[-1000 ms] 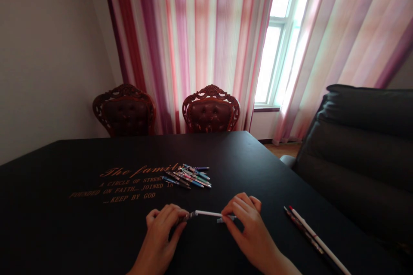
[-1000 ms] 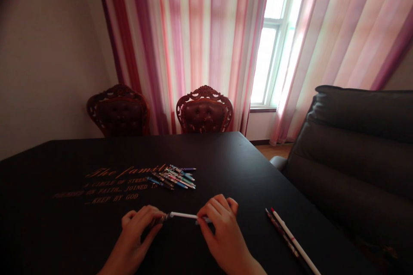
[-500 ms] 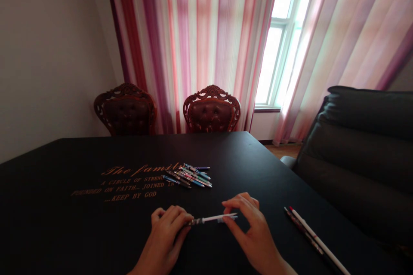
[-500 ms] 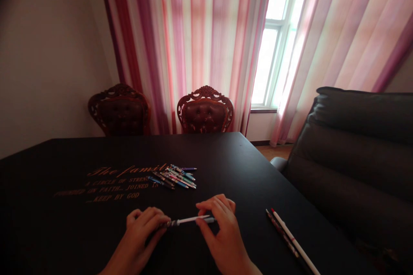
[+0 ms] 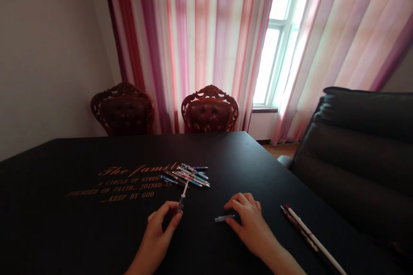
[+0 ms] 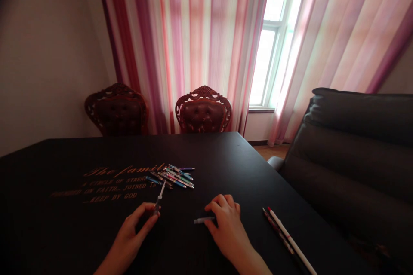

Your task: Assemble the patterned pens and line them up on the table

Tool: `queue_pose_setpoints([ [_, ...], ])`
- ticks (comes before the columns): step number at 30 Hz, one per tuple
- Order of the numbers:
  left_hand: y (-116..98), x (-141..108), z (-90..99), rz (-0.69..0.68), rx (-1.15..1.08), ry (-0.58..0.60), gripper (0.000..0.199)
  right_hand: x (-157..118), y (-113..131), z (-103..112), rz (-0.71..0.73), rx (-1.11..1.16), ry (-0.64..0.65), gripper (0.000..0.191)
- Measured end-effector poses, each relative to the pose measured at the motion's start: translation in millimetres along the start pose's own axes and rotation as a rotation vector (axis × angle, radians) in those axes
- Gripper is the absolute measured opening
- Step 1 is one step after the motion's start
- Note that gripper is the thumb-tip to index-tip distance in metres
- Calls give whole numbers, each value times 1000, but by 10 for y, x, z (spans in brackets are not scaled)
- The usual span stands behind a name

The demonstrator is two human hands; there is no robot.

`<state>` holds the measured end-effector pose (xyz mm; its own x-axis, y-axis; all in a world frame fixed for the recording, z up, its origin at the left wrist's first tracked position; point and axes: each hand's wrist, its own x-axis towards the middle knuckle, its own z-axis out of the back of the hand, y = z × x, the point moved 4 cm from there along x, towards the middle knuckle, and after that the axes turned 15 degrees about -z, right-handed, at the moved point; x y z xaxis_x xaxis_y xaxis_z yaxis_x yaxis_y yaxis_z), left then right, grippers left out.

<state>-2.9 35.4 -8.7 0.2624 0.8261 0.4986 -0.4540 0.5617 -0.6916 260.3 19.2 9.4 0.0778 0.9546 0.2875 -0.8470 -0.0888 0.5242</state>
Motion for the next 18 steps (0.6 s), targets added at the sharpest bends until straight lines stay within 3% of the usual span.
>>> queue_pose_setpoints([
  [3, -26, -7, 7, -11, 64, 4, 19, -12, -20, -62, 2, -36, 44, 23],
  [6, -76, -26, 8, -40, 164, 30, 14, 0, 30, -18, -2, 38, 46, 11],
  [12, -184, -23, -55, -113, 210, 178, 9, 0, 151, 221, 45, 274, -74, 7],
  [18, -214, -32, -75, -142, 236, 233, 12, -30, 187, 298, 100, 323, -118, 8],
])
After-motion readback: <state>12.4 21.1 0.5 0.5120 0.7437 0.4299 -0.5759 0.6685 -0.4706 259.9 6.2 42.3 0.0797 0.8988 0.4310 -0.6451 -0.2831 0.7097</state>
